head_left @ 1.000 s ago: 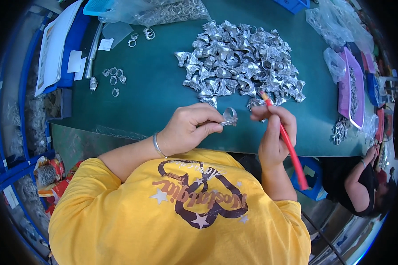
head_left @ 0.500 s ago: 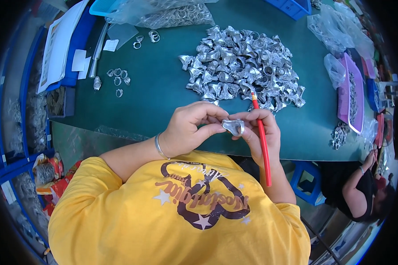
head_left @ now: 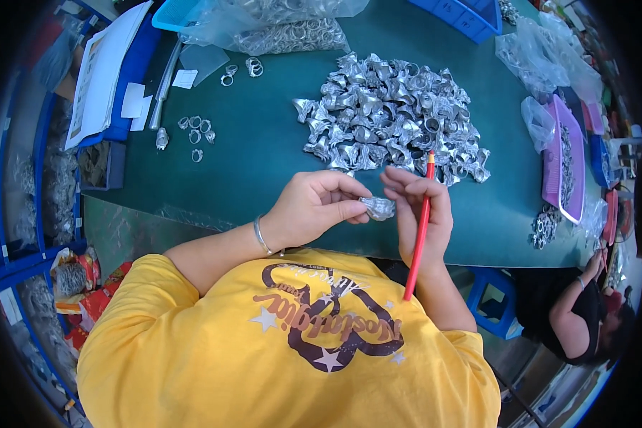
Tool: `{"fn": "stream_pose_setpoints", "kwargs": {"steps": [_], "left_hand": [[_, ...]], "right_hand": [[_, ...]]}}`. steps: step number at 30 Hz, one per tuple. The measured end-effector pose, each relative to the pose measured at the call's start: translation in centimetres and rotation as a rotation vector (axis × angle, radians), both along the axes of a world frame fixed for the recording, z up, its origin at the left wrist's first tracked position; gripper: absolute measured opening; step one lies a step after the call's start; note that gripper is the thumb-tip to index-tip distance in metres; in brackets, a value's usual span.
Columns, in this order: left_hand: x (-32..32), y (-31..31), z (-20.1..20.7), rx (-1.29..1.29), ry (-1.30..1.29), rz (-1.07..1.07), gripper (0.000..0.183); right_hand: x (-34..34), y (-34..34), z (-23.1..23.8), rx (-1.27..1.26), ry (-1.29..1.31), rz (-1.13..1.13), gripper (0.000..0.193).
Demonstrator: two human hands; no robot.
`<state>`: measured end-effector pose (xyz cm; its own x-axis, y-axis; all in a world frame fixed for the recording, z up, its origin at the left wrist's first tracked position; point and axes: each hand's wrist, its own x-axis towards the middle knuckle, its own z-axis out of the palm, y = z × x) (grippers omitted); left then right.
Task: The person assembles small metal components by hand and uses a red pen-like tool to apply a substance to the parts before sorting them into a pile.
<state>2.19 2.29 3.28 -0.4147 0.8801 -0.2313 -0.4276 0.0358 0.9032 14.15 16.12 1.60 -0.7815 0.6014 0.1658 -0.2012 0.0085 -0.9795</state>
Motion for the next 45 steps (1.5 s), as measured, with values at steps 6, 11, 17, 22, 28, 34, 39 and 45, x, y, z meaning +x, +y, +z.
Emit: {"fn": "stream_pose_setpoints", "kwargs": {"steps": [6,11,17,22,28,34,39,45], "left_hand": [[0.1,-0.1,-1.1,0.233,0.376,0.069,0.019],[0.2,0.1,-1.6,0.209,0.146,0.160,0.020],[-3.3,0.7,1.9,0.290,1.030,0.295,0.014],[-12.5,2.5,9.6,0.454,1.851,0.963,0.021],[-24.0,5.9,11.9,0.157,2.051,0.807,0.009],[-19.0,7.2,11.6,0.437,2.166,0.626,0.008],[-10.6,3.6,2.5,0.013,1.638,0.104,0.014],[-8.7,0.2,-3.5,-0.258,1.256,0.142,0.017]], "right_hand": [[0.5,0.4,0.7,-0.268,-0.223,0.196,0.016],[0.0,0.1,0.2,-0.048,0.024,0.123,0.028],[0.0,0.1,-0.5,0.087,-0.008,0.042,0.023],[0.4,0.5,0.5,0.007,0.018,-0.012,0.018],[1.1,0.6,1.0,-0.001,-0.023,-0.046,0.015],[1.5,1.1,1.2,0.008,-0.031,-0.094,0.011],[1.8,1.0,1.0,-0.008,-0.082,-0.043,0.011],[1.6,0.9,0.5,-0.037,-0.141,-0.008,0.010]]}}
